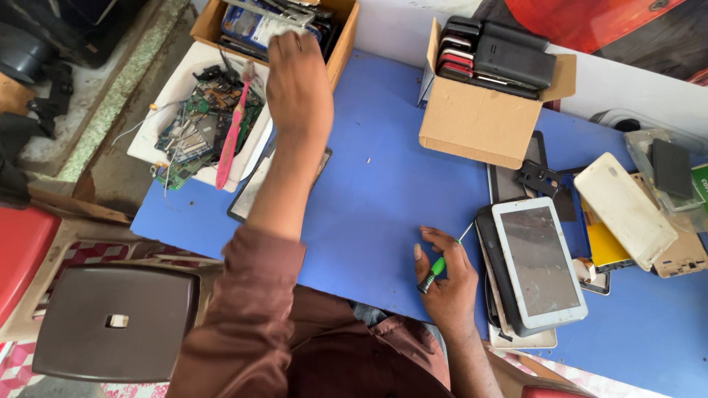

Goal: The person disassembles multiple smartphones on a blue workbench. They use a screwdriver to remove screws, separate back covers, and extract internal components such as batteries and circuit boards. The person handles several devices sequentially, placing removed parts into a container.

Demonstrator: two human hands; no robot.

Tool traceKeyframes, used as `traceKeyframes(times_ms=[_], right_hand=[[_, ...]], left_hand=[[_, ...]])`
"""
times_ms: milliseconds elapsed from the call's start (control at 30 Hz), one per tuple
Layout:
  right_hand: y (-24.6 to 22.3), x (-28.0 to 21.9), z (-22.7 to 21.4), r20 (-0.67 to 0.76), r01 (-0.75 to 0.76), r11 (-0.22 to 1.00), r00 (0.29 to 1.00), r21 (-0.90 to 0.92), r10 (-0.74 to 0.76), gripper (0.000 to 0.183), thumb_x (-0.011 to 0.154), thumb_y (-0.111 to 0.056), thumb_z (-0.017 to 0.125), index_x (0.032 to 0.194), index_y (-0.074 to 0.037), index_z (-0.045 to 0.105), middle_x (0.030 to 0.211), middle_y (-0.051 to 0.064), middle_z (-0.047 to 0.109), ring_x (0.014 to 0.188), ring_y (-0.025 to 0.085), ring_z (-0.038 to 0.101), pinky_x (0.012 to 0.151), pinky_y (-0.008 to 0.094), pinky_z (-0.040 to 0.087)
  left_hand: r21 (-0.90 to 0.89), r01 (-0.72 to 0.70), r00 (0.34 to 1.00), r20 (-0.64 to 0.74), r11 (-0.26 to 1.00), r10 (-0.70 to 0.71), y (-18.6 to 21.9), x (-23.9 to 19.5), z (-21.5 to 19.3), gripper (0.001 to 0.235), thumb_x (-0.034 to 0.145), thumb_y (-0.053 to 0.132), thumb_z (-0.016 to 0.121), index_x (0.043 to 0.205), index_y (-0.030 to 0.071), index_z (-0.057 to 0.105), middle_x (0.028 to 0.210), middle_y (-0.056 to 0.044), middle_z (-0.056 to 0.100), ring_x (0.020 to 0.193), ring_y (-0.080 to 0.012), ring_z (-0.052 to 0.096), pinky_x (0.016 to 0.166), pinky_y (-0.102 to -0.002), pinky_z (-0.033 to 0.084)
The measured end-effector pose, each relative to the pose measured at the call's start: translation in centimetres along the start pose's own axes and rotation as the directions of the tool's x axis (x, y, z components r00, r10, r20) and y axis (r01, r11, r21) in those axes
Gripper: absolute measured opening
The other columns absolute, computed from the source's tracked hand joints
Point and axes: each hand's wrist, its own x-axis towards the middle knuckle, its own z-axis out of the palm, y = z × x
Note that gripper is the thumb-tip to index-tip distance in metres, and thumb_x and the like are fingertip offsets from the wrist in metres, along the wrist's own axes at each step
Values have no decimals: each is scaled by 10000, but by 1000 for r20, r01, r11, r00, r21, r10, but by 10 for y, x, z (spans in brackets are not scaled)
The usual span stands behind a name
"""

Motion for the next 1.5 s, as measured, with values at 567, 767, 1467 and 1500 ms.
traceKeyframes(times_ms=[567,767,1467,1500], right_hand=[[4,-45,-43,-164,32,821,984,571,76,267,1104,-233,462,1126,-5,599,1119,139,720,1068,299,757,973,417,629],[-2,-58,-116,-341,-233,960,925,-158,168,416,1004,-195,734,1346,-22,572,1363,161,703,1304,285,705,1060,426,576],[37,-45,-148,-360,-371,925,877,-86,318,438,1026,-306,742,1285,23,613,1374,207,686,1254,285,692,1087,398,536],[38,-45,-151,-372,-347,938,871,-3,321,415,1067,-308,709,1278,36,612,1381,222,684,1276,299,680,1105,402,532]], left_hand=[[-866,-97,837,196,491,511,18,-198,-109,133,888,114,736,799,62,652,828,-51,712,737,-220,700,671,-350,551],[-859,129,722,423,495,547,18,-193,-97,109,906,127,731,845,50,683,819,-48,725,679,-178,698,592,-316,541],[-883,141,699,409,448,587,20,-194,-95,133,950,190,720,900,67,713,847,-14,736,733,-130,704,623,-262,573],[-882,144,702,410,448,582,20,-194,-95,129,945,185,721,896,66,713,850,-16,737,730,-131,705,617,-262,572]])
